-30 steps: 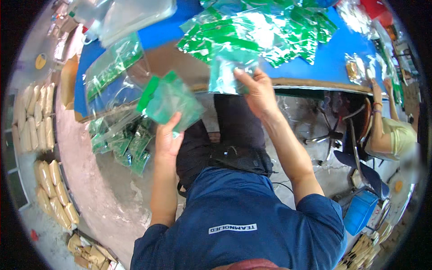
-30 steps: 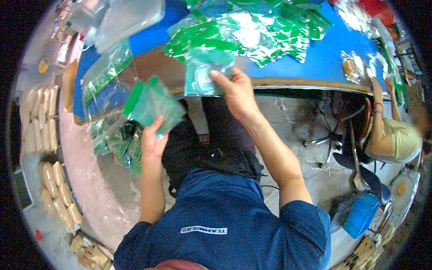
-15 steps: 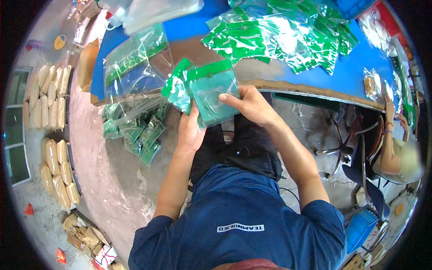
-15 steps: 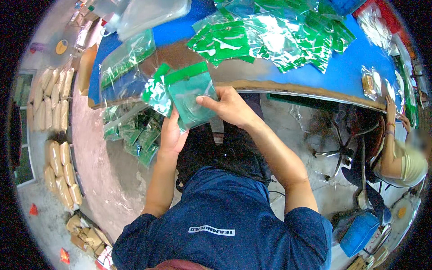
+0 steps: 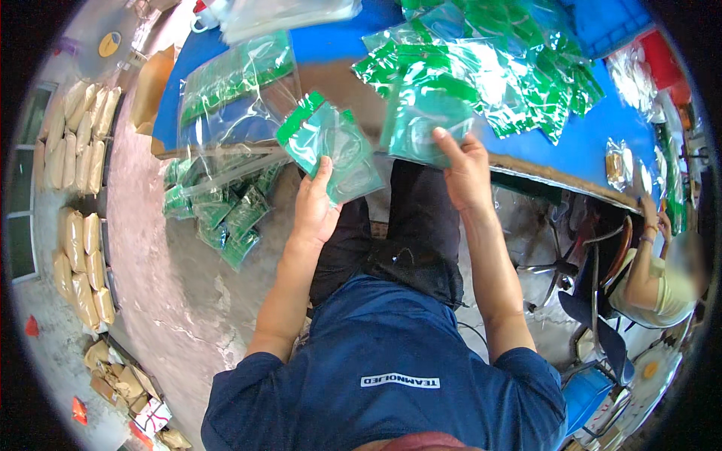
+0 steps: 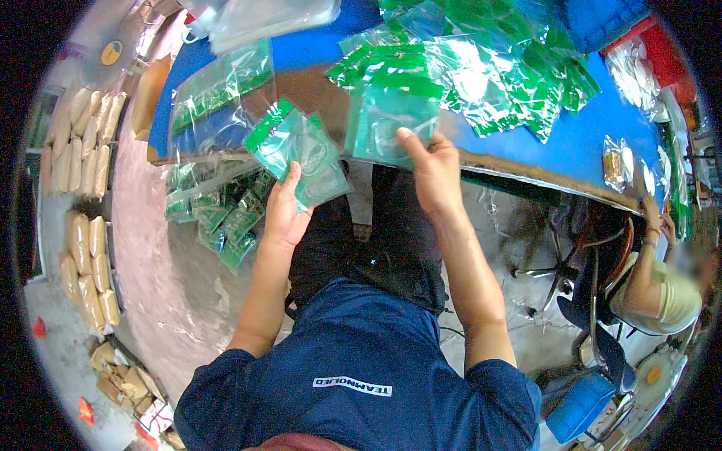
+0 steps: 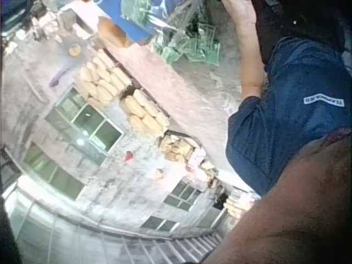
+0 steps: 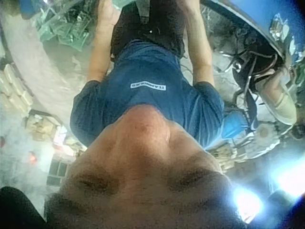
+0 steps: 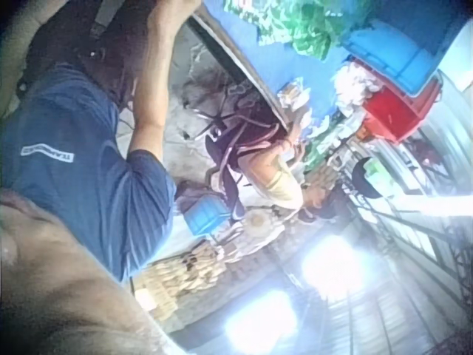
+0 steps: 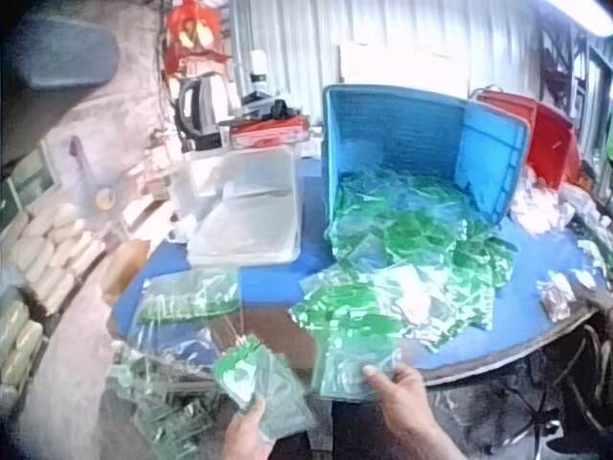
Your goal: Counting and placing green plastic bags into a larger clear bag.
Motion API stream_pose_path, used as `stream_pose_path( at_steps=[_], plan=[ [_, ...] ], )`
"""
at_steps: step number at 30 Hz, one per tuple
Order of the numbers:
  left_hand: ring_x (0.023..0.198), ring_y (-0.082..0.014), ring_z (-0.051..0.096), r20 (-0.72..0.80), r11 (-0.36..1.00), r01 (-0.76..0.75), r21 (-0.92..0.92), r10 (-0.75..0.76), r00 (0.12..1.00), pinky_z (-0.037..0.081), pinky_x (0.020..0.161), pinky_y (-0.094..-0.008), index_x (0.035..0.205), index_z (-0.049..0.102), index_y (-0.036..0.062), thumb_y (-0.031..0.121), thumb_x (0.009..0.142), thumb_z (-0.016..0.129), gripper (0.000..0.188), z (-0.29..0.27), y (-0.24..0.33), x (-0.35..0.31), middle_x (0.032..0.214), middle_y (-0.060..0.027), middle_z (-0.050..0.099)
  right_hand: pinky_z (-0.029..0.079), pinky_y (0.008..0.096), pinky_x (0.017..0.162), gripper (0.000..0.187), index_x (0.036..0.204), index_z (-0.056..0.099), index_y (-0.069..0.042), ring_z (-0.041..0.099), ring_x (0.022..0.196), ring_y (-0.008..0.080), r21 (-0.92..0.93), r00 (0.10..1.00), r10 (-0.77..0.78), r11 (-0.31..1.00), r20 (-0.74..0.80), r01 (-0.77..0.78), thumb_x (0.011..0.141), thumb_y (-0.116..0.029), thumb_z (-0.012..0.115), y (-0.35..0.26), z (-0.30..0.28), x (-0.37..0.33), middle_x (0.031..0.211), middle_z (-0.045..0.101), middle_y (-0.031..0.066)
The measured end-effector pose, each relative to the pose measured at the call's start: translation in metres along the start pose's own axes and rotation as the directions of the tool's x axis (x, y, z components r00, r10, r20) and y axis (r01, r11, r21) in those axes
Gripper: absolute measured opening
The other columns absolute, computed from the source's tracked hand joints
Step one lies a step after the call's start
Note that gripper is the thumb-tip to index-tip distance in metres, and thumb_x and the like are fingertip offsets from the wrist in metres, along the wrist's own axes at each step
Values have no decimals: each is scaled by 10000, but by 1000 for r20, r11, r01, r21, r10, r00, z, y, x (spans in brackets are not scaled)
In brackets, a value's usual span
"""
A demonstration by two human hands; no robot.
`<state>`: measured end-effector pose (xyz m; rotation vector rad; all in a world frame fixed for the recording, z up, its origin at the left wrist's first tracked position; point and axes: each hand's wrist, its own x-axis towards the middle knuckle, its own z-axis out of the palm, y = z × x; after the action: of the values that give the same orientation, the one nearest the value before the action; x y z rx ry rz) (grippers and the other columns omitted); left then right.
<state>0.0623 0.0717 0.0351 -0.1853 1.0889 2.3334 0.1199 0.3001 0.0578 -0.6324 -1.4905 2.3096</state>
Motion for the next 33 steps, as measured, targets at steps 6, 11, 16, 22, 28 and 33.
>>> stream_pose_path(
  at_steps=[6, 11, 16, 22, 28, 33],
  plan=[
    [1088, -201, 629, 54, 994, 97, -45, -95, 994, 507, 942, -379, 1267, 564, 35, 148, 963, 618, 329, -17, -4, 6, 1195, -74, 639, 540, 349, 842, 320, 1161, 610, 16, 683, 962, 214, -392, 968, -96, 902, 232, 183, 887, -119, 705, -5, 28, -11, 1063, 699, 134],
    [1149, -223, 608, 43, 987, 112, -119, -108, 993, 490, 989, -389, 1324, 526, 72, 80, 918, 660, 428, 7, -16, -6, 1267, -68, 616, 511, 432, 866, 426, 1161, 591, 11, 626, 994, 427, -725, 853, -285, 450, 438, 522, 850, -245, 728, 26, 54, -20, 1096, 643, 236],
    [1149, -204, 601, -27, 999, 43, 22, -42, 999, 482, 1015, -363, 1309, 528, 40, -8, 888, 669, 446, -11, -18, -5, 1254, -75, 614, 308, 511, 1128, 656, 1392, 487, -48, 384, 1360, 416, -794, 667, -459, -161, 586, 586, 889, -432, 660, -11, 26, 59, 1465, 419, 240],
    [1236, -235, 551, 125, 957, 202, -207, -179, 976, 405, 1107, -441, 1329, 516, 39, 15, 876, 684, 484, -39, -15, -11, 1304, -91, 589, 382, 468, 1094, 620, 1293, 509, -6, 446, 1344, 355, -573, 561, -121, -126, 819, 809, 820, -309, 771, 11, -5, 41, 1446, 469, 184],
    [1332, -305, 461, 347, 911, 229, -343, -104, 932, 343, 1147, -518, 1365, 481, 59, 64, 877, 692, 531, -14, -21, -12, 1410, -125, 516, 492, 258, 790, 145, 1080, 646, 6, 583, 866, 71, -50, 956, -216, 972, 198, 230, 979, -89, 608, 26, 47, -11, 998, 673, 32],
    [1157, -215, 590, 12, 972, -233, -18, 234, 972, 475, 1014, -385, 1335, 504, 20, -10, 886, 670, 480, -11, -9, -8, 1291, -87, 588, 458, 415, 986, 461, 1194, 599, 38, 595, 1120, 342, -581, 748, -400, 473, 529, 663, 926, -330, 667, 2, 53, 24, 1148, 629, 229]
  ],
)
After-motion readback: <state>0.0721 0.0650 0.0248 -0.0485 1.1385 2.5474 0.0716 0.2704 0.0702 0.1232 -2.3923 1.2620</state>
